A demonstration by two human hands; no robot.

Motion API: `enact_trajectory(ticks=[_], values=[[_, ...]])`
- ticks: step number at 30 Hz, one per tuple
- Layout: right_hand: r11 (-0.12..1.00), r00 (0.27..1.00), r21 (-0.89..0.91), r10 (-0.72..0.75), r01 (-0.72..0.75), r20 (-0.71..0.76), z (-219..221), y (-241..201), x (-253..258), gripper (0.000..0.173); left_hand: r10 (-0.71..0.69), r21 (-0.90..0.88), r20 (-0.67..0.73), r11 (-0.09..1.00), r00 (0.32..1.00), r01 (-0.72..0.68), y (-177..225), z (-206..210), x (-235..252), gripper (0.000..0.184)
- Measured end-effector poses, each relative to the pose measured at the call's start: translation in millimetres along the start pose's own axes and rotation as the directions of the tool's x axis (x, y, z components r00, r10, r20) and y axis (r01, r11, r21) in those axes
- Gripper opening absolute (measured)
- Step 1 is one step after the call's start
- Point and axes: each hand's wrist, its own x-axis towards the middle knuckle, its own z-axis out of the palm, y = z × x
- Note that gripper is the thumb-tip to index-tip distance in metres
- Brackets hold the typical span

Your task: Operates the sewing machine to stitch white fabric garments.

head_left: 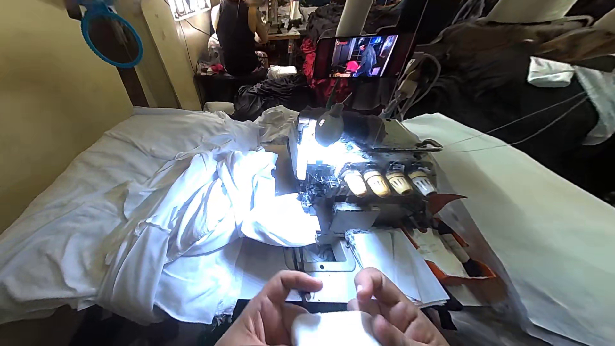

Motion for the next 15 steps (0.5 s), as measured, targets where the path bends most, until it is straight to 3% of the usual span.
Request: enact_trajectory(ticks=[3,7,9,12,15], values=[[0.999,1.000,-0.050,0.008,-0.008,-0.008,-1,6,-1,0.022,0.012,0.007,-0.022,1.000,1.000,-0.012,4,-6,-1,0.046],[1.000,1.000,0.022,0.007,-0.006,-0.022,0,11,-1,0.021,-0.025,0.002,-0.048,1.000,0.999,0.025,4,-5,-5,0.039],[0.999,1.000,-0.044,-0.003,0.003,-0.009,2,16,-3,0.020,0.000,-0.040,-0.076,0.999,0.997,-0.003,6,-3,-6,0.036],[0.931,0.996,-0.355,-0.074,0.087,0.050,4,29,-6,0.036,0.050,-0.120,-0.062,0.991,0.997,-0.057,5,-3,-8,0.044],[0.713,0.987,-0.692,-0.160,0.110,-0.008,9,31,-10,0.019,0.019,0.055,-0.154,0.998,0.988,-0.011,7,3,-15,0.047]])
